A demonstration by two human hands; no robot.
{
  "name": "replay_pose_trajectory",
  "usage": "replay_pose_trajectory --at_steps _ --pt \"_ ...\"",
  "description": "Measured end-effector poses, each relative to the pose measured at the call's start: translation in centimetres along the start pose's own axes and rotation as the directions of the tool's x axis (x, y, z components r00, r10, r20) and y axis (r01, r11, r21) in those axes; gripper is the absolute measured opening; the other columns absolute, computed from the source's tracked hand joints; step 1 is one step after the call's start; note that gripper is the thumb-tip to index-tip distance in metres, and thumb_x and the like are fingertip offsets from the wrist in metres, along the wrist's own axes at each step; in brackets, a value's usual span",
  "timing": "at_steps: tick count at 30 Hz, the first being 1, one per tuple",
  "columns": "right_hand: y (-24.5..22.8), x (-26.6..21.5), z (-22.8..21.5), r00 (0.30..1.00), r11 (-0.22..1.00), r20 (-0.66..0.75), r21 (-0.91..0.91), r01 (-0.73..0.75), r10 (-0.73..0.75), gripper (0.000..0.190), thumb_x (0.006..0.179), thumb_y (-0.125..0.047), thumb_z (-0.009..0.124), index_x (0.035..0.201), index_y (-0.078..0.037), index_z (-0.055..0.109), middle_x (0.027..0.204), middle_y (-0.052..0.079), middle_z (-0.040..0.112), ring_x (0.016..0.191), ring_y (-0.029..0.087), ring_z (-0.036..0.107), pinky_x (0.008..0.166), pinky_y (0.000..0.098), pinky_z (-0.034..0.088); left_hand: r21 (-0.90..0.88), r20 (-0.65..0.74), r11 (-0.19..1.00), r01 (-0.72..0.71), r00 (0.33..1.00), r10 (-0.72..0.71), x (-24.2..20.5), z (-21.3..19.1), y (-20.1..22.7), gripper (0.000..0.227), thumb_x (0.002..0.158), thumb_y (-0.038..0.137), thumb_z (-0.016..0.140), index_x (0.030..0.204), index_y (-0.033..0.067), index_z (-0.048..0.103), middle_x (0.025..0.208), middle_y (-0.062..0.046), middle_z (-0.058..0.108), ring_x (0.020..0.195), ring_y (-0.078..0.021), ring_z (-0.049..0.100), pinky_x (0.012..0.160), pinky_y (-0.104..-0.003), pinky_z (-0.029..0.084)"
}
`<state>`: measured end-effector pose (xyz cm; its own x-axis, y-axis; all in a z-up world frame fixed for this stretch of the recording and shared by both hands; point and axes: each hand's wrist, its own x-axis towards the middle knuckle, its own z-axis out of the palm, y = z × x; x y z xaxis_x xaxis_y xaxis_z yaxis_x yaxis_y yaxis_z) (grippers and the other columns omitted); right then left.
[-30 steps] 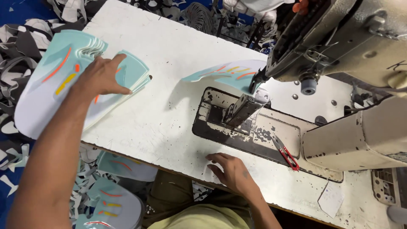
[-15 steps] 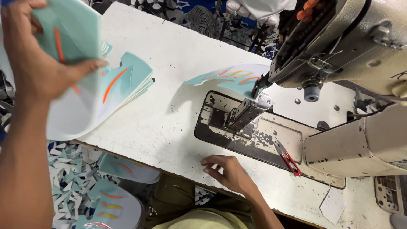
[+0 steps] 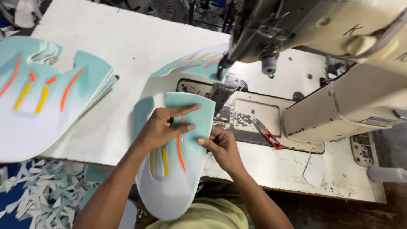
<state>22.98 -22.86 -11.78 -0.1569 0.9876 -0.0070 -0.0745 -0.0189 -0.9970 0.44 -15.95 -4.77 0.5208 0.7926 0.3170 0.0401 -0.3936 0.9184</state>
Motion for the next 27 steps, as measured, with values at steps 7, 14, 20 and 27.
replay_pose_trajectory --at_steps 7,14,20,27 --pt "-6.1 1.4 -1.2 0.995 0.999 -0.099 0.022 -0.024 0.026 0.031 0.097 -0.025 0.065 0.112 0.002 0.073 0.089 0.0 0.075 0.077 0.006 0.066 0.071 0.0245 0.056 0.185 -0.15 0.941 0.285 0.954 -0.26 4.5 1.5 2.8 0.054 0.088 0.027 0.079 0.14 0.0179 0.066 0.117 -0.009 0.08 0.087 -0.0227 0.059 0.08 -0.034 0.05" --pt "-5.3 3.0 -2.6 0.997 0.997 -0.07 -0.079 0.007 -0.012 0.03 0.101 -0.022 0.067 0.112 0.004 0.076 0.082 0.001 0.072 0.073 0.006 0.058 0.066 0.0234 0.049 0.182 -0.132 0.962 0.204 0.974 -0.182 7.0 0.5 2.6 0.056 0.084 0.027 0.081 0.135 0.0103 0.066 0.119 -0.01 0.078 0.099 -0.0136 0.073 0.086 -0.029 0.056" --pt "-4.4 4.2 -1.8 0.954 0.986 -0.261 -0.109 0.122 -0.147 0.027 0.102 -0.022 0.069 0.093 0.003 0.075 0.07 -0.001 0.064 0.06 0.005 0.049 0.053 0.0216 0.038 0.226 -0.142 0.935 0.274 0.959 -0.246 8.0 0.5 1.9 0.06 0.087 0.027 0.08 0.143 0.0142 0.065 0.128 -0.009 0.08 0.064 -0.0384 0.059 0.063 -0.043 0.05" --pt "-4.4 5.0 -1.3 0.932 0.967 -0.292 -0.198 0.161 -0.215 0.028 0.103 -0.021 0.067 0.087 0.001 0.072 0.068 -0.003 0.059 0.061 0.002 0.045 0.052 0.0208 0.034 0.38 -0.289 0.924 -0.032 0.945 0.151 6.8 3.1 0.6 0.056 0.094 0.033 0.077 0.142 0.0074 0.064 0.114 -0.022 0.073 0.093 -0.0277 0.071 0.081 -0.039 0.056"
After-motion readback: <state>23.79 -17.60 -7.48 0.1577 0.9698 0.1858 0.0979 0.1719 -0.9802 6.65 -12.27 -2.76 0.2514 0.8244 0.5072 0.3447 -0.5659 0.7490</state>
